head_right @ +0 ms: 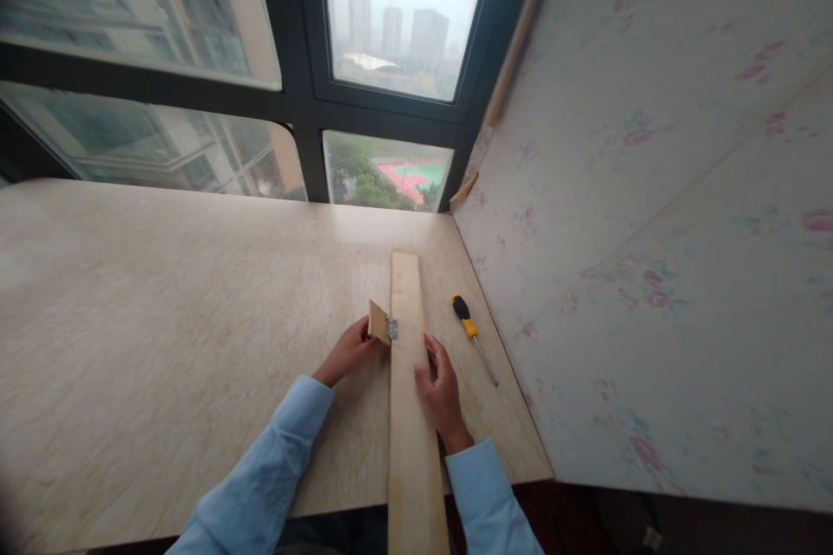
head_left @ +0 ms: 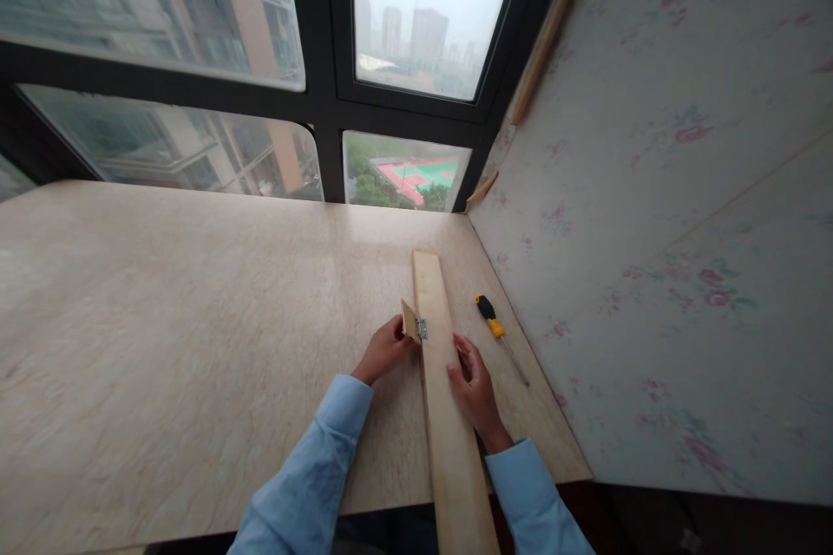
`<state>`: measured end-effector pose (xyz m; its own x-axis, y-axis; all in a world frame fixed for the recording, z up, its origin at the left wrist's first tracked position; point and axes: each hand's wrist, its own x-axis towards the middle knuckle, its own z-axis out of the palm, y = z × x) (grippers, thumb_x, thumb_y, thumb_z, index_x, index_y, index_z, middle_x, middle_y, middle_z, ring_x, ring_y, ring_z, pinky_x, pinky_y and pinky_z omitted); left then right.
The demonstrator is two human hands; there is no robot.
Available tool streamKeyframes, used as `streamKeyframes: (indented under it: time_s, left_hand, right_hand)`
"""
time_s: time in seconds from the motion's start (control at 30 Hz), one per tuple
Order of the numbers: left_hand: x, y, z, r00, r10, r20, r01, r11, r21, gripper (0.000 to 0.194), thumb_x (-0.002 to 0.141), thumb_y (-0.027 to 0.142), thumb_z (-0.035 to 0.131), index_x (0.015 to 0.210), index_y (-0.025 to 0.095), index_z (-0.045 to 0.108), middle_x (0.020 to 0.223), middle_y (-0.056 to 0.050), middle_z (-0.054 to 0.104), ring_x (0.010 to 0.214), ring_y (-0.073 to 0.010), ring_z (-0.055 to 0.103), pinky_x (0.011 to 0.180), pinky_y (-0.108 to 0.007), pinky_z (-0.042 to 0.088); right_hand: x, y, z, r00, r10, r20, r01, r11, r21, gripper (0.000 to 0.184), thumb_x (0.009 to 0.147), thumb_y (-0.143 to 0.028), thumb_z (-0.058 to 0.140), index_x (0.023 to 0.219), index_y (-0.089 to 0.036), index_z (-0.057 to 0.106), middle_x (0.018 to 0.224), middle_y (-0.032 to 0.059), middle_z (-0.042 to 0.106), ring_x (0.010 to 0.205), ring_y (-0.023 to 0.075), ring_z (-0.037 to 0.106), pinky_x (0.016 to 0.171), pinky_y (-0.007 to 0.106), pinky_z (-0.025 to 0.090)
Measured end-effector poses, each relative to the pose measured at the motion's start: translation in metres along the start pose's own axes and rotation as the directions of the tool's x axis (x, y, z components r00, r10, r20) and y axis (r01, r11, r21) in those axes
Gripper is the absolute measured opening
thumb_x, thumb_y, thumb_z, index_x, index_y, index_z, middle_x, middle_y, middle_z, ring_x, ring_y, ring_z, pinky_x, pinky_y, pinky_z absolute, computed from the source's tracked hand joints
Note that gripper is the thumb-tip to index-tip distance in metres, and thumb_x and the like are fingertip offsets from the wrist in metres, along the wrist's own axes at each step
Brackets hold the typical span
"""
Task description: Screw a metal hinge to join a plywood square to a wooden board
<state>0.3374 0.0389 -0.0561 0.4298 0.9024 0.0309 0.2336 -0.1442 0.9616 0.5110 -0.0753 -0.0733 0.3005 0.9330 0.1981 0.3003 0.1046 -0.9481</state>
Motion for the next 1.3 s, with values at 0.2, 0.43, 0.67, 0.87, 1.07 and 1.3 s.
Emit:
streamKeyframes:
  time_s: [0.2, 0.43, 0.67, 0.87, 1.07, 1.3]
  left_hand:
    - [-0.003, -0.008, -0.005, 1.000, 0.002, 0.002, -0.002, 1.000, -0.006, 0.033, 0.071, 0.015, 0.060, 0.104, 0.013, 0.062, 0.106, -0.009, 0.069, 0.097, -0.0240, 0.065, 0.084, -0.033, 0.050]
    - [-0.008, -0.008, -0.006, 0.999, 0.047, -0.027, -0.043, 0.991, 0.126, 0.029, 0.073, 0.016, 0.060, 0.102, 0.015, 0.064, 0.103, -0.008, 0.071, 0.096, -0.0242, 0.066, 0.078, -0.031, 0.050]
    - [-0.008, -0.008, -0.005, 0.997, 0.055, -0.059, -0.044, 0.984, 0.171, 0.023, 0.074, 0.015, 0.059, 0.096, 0.014, 0.065, 0.098, -0.008, 0.072, 0.092, -0.0239, 0.067, 0.074, -0.030, 0.051]
    - [-0.009, -0.009, -0.005, 0.995, 0.082, -0.065, -0.070, 0.982, 0.173, 0.022, 0.074, 0.015, 0.056, 0.094, 0.015, 0.065, 0.097, -0.007, 0.072, 0.091, -0.0239, 0.067, 0.075, -0.031, 0.051]
    - [-0.009, -0.008, -0.005, 0.991, 0.116, -0.066, -0.104, 0.982, 0.157, 0.024, 0.073, 0.010, 0.053, 0.092, 0.016, 0.066, 0.094, -0.006, 0.072, 0.088, -0.0224, 0.067, 0.078, -0.032, 0.052]
    - [-0.010, -0.014, -0.005, 0.987, 0.152, -0.051, -0.144, 0.980, 0.137, 0.026, 0.073, 0.009, 0.052, 0.095, 0.014, 0.066, 0.094, -0.007, 0.071, 0.086, -0.0220, 0.066, 0.077, -0.032, 0.051]
  right_hand:
    - [0.000, -0.001, 0.001, 1.000, -0.005, -0.001, 0.005, 1.000, 0.000, 0.048, 0.087, -0.025, 0.052, 0.134, -0.019, 0.045, 0.137, 0.0113, 0.049, 0.124, 0.0220, 0.050, 0.108, 0.042, 0.040]
    - [-0.001, -0.001, 0.001, 1.000, -0.002, -0.018, 0.002, 1.000, -0.010, 0.047, 0.087, -0.026, 0.052, 0.133, -0.019, 0.046, 0.136, 0.0118, 0.050, 0.124, 0.0225, 0.050, 0.108, 0.043, 0.040]
    - [-0.001, 0.001, 0.000, 1.000, -0.010, -0.018, 0.010, 1.000, -0.005, 0.049, 0.086, -0.026, 0.053, 0.134, -0.019, 0.046, 0.136, 0.0112, 0.050, 0.124, 0.0217, 0.050, 0.107, 0.041, 0.041]
    - [0.000, 0.000, 0.000, 1.000, -0.009, -0.012, 0.009, 1.000, -0.006, 0.049, 0.086, -0.025, 0.053, 0.134, -0.019, 0.045, 0.137, 0.0116, 0.050, 0.125, 0.0221, 0.050, 0.108, 0.043, 0.040]
    - [0.000, -0.002, 0.000, 1.000, -0.007, -0.011, 0.008, 1.000, 0.005, 0.048, 0.086, -0.024, 0.052, 0.133, -0.019, 0.045, 0.136, 0.0114, 0.050, 0.124, 0.0219, 0.050, 0.107, 0.042, 0.041]
    - [0.000, -0.003, 0.000, 1.000, 0.003, -0.013, -0.003, 1.000, 0.002, 0.047, 0.086, -0.025, 0.052, 0.133, -0.019, 0.046, 0.135, 0.0107, 0.052, 0.122, 0.0213, 0.052, 0.106, 0.041, 0.042]
